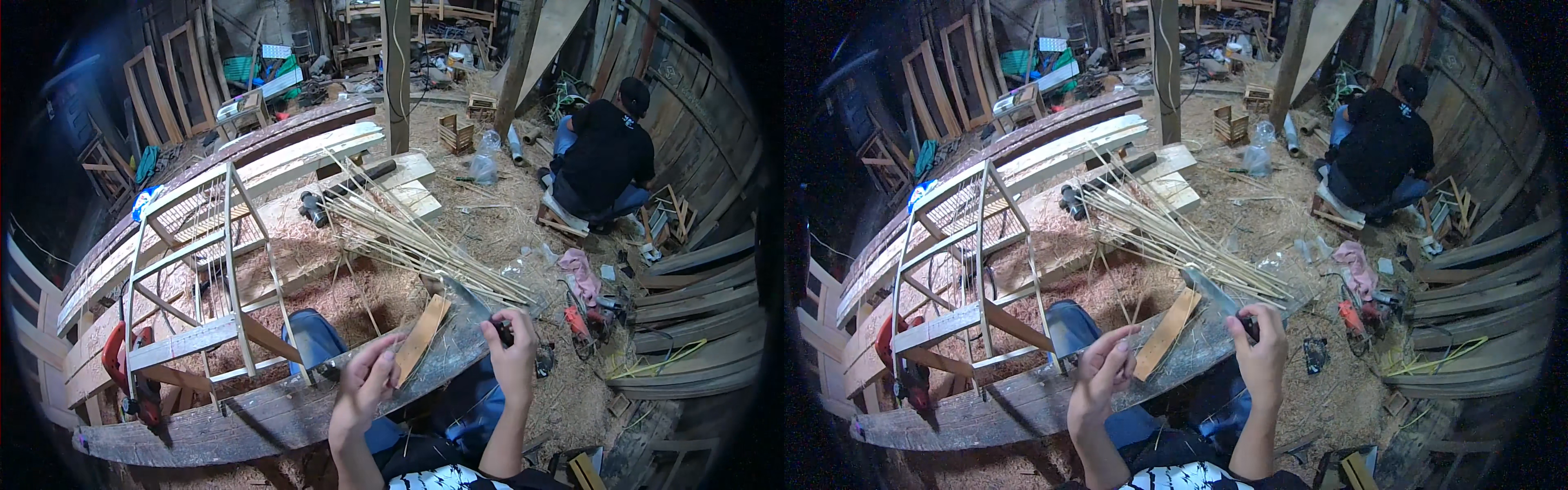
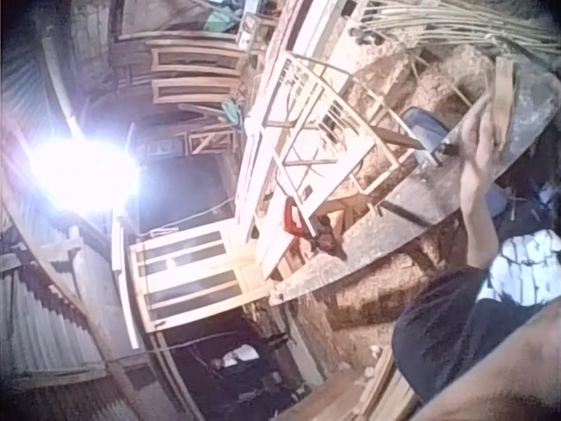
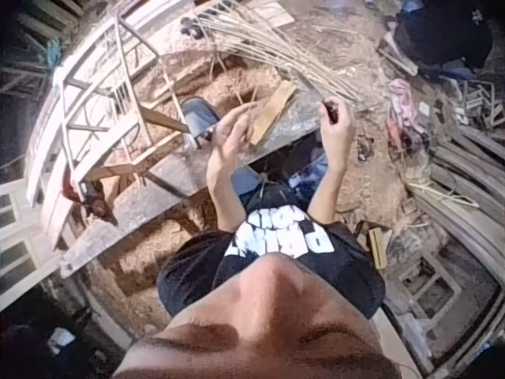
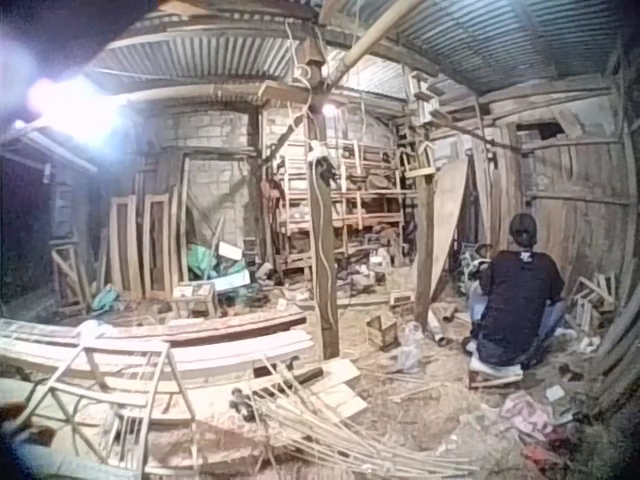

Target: The person uses a knife to shave and smooth a small rectangular piece of wood held in their left hand. They repeatedly run the blade along the wood's surface to remove thin shavings, occasionally rotating the piece to work on different edges.

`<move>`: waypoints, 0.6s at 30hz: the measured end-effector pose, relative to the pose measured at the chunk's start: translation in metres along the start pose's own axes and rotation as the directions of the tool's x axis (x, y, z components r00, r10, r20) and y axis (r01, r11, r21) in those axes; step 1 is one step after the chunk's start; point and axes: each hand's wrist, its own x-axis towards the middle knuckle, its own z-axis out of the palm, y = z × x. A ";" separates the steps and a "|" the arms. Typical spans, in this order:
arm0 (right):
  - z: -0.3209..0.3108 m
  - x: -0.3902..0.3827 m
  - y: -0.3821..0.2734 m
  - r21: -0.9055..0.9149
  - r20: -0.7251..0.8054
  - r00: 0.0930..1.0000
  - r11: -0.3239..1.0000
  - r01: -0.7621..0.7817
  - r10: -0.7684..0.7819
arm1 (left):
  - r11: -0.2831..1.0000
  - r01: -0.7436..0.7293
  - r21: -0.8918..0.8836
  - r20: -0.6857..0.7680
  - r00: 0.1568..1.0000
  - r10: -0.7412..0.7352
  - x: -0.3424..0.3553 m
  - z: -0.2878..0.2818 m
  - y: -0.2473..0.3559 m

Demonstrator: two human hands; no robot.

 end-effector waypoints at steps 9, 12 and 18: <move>0.006 -0.002 0.015 -0.349 0.009 0.993 0.930 0.116 -0.120 | 0.981 -0.163 0.108 -0.095 0.980 0.174 0.009 0.006 -0.016; 0.008 -0.002 0.015 -0.370 -0.010 0.992 0.922 0.113 -0.125 | 0.957 -0.198 0.211 -0.091 0.971 0.221 0.012 0.010 -0.017; 0.014 -0.014 -0.029 0.150 0.067 0.993 0.985 0.090 -0.101 | 0.943 -0.237 0.235 0.001 0.970 0.243 0.005 0.032 -0.017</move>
